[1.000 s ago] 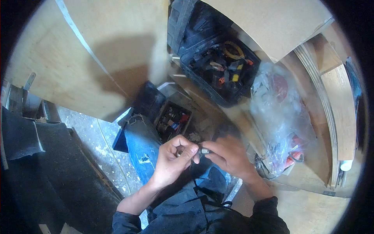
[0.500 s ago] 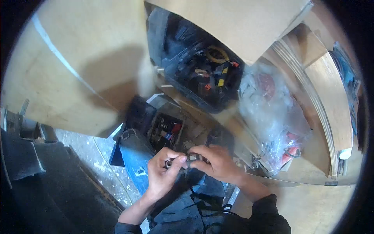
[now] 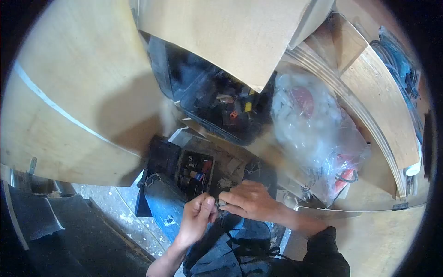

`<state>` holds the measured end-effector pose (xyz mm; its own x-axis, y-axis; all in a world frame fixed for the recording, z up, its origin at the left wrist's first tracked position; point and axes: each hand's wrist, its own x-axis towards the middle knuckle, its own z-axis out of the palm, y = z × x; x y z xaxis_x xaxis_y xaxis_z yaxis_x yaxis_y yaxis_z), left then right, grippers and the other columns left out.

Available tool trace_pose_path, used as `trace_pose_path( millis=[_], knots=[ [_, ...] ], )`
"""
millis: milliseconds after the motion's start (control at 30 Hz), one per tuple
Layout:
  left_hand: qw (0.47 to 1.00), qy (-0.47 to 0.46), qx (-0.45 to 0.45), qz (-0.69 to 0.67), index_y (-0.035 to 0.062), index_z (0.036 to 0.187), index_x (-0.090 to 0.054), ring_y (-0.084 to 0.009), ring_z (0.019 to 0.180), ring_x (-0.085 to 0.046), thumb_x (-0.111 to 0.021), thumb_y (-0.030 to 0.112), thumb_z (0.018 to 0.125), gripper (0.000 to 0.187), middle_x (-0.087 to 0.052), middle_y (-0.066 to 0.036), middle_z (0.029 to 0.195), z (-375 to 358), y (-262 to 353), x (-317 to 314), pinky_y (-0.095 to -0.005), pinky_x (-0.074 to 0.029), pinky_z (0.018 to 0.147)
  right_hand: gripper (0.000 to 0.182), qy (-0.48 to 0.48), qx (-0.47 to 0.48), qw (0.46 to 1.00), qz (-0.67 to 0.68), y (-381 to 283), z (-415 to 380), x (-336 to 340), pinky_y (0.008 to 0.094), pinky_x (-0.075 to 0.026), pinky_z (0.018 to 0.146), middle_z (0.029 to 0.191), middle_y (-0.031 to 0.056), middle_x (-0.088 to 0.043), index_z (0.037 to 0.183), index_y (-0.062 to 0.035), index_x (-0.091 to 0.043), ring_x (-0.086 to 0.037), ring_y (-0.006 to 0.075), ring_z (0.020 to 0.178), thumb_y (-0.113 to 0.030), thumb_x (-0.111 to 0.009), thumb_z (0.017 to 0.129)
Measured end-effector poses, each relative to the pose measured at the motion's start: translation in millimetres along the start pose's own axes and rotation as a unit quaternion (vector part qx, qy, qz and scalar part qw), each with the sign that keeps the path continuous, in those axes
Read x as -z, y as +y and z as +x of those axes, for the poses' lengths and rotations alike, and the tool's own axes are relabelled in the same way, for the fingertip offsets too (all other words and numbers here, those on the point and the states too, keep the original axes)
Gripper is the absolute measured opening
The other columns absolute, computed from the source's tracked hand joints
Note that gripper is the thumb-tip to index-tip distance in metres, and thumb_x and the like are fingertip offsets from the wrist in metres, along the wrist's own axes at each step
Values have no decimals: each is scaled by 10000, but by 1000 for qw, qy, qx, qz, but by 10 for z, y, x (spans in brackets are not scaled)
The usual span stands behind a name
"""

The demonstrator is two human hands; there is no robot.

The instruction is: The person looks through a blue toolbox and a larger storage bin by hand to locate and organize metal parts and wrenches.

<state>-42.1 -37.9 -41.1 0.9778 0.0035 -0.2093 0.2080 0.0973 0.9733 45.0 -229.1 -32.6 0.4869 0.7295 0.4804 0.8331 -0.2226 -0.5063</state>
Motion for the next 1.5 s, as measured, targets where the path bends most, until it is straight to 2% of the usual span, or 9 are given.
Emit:
trace_pose_path(
  millis=[167, 367, 567, 767, 1033, 1133, 1233, 1433, 1500],
  knots=[
    [975, 86, -132, 157, 27, 806, -538, -65, 578, -462, -535, 252, 1056, 337, -507, 3, 613, -21, -11, -130, -262, -394, 535, 240, -14, -103, 990, 100, -18, -26, -20, 388, -495, 659, 839, 77, -675, 1026, -68, -653, -650, 274, 707, -225, -747, 870],
    [996, 50, -47, 48, 49, 719, -521, -68, 528, -407, -515, 319, 1065, 439, -470, 16, 597, 26, 15, -90, -257, -326, 478, 272, 11, -56, 997, 61, 12, -18, -45, 383, -484, 644, 820, 72, -666, 1032, -76, -642, -657, 248, 715, -243, -764, 856],
    [978, -46, 132, -156, 75, 672, -467, -63, 532, -363, -482, 330, 1078, 479, -464, 16, 594, 122, -29, 82, -273, -280, 470, 273, -1, 40, 997, -62, 50, 26, -14, 342, -461, 625, 757, 47, -630, 1015, -82, -630, -622, 210, 651, -239, -774, 845],
    [988, 64, -68, 122, 35, 735, -504, -107, 553, -450, -510, 293, 1064, 419, -494, -19, 610, 56, 45, -101, -291, -363, 507, 199, 16, -30, 999, 42, 70, 62, -26, 381, -471, 616, 733, 66, -628, 968, -72, -633, -610, 255, 628, -211, -742, 875],
    [965, 36, -148, 212, 8, 1004, -562, -274, 679, -661, -580, 166, 1001, 159, -606, -160, 726, 129, 175, 1, -369, -500, 634, 262, -27, -250, 918, 308, -95, 92, -5, 338, -430, 584, 696, 80, -559, 889, -36, -572, -565, 208, 615, -255, -552, 1031],
    [941, 5, -210, 266, 8, 989, -555, -281, 673, -653, -565, 173, 1012, 167, -596, -171, 726, 185, 152, 80, -375, -488, 623, 331, -43, -305, 872, 381, -12, 53, -59, 300, -421, 590, 710, -20, -517, 874, -18, -576, -455, 84, 642, -287, -518, 1058],
    [952, -6, -173, 250, 8, 911, -552, -227, 631, -594, -550, 201, 1027, 225, -559, -146, 685, 180, 145, 123, -362, -461, 601, 288, -58, -342, 849, 398, 4, 51, -93, 318, -437, 606, 715, 36, -565, 919, -26, -580, -552, 145, 642, -282, -539, 1044],
    [999, 12, -33, 13, 44, 709, -483, -76, 577, -389, -467, 314, 1079, 458, -453, 6, 603, 168, -10, 47, -276, -334, 526, 223, -19, -166, 980, 104, -71, 103, -125, 398, -493, 669, 816, 138, -638, 1026, -66, -581, -681, 321, 795, -258, -660, 944],
    [1000, 3, -23, -13, 65, 680, -454, -55, 570, -354, -440, 343, 1089, 494, -435, 36, 603, 140, 3, 34, -260, -293, 515, 307, 15, -91, 995, 26, -28, 61, -159, 411, -480, 623, 788, 103, -637, 1041, -46, -624, -650, 294, 711, -240, -768, 850]
  ],
)
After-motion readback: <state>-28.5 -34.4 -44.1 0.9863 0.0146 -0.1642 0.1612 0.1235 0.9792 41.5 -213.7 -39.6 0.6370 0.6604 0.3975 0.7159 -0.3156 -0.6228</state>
